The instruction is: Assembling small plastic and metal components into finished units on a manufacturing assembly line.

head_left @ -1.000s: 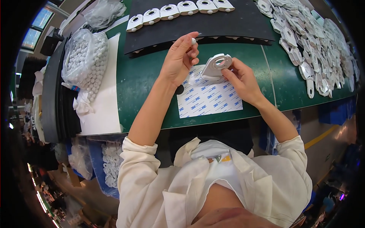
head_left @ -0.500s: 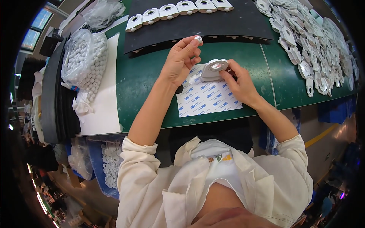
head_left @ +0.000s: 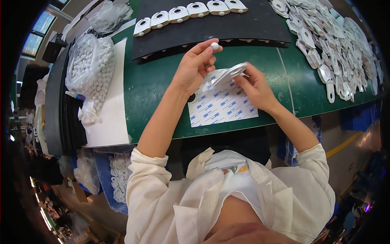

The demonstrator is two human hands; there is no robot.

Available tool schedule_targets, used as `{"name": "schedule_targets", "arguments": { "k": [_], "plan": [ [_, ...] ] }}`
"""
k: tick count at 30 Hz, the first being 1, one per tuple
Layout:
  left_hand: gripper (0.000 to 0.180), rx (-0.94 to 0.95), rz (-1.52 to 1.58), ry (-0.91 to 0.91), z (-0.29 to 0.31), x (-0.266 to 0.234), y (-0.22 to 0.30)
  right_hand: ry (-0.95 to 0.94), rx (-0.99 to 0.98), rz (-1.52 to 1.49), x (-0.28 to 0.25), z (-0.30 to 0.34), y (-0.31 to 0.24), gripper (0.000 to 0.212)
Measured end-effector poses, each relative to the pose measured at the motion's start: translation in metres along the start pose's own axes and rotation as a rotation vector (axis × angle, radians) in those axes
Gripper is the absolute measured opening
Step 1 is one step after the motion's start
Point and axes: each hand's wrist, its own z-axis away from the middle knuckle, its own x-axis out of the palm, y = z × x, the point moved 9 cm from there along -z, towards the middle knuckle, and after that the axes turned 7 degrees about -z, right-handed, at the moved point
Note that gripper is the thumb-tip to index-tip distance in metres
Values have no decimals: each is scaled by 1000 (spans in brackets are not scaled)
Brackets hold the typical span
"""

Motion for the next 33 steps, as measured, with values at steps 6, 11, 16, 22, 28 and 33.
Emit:
{"name": "schedule_targets", "arguments": {
  "k": [6, 11, 16, 22, 28, 33],
  "plan": [
    [28, 57, -355, 20, 4, 3, 2, 191, 94, -823, -23, -5, 13, 22],
    [32, 137, -562, 18, 8, 12, 9, 183, 102, -860, -26, -4, 16, 24],
    [30, 81, -593, 1, 8, 15, 5, 180, 94, -860, -26, -4, 15, 24],
    [32, 65, -648, -26, 8, 13, 1, 166, 91, -862, -25, -4, 17, 24],
    [43, 184, -728, -83, 12, 30, 10, 108, 127, -807, -21, -3, 12, 28],
    [50, 225, -795, -89, 18, 38, 13, 21, 7, -559, -27, -4, -3, 27]
  ]
}}
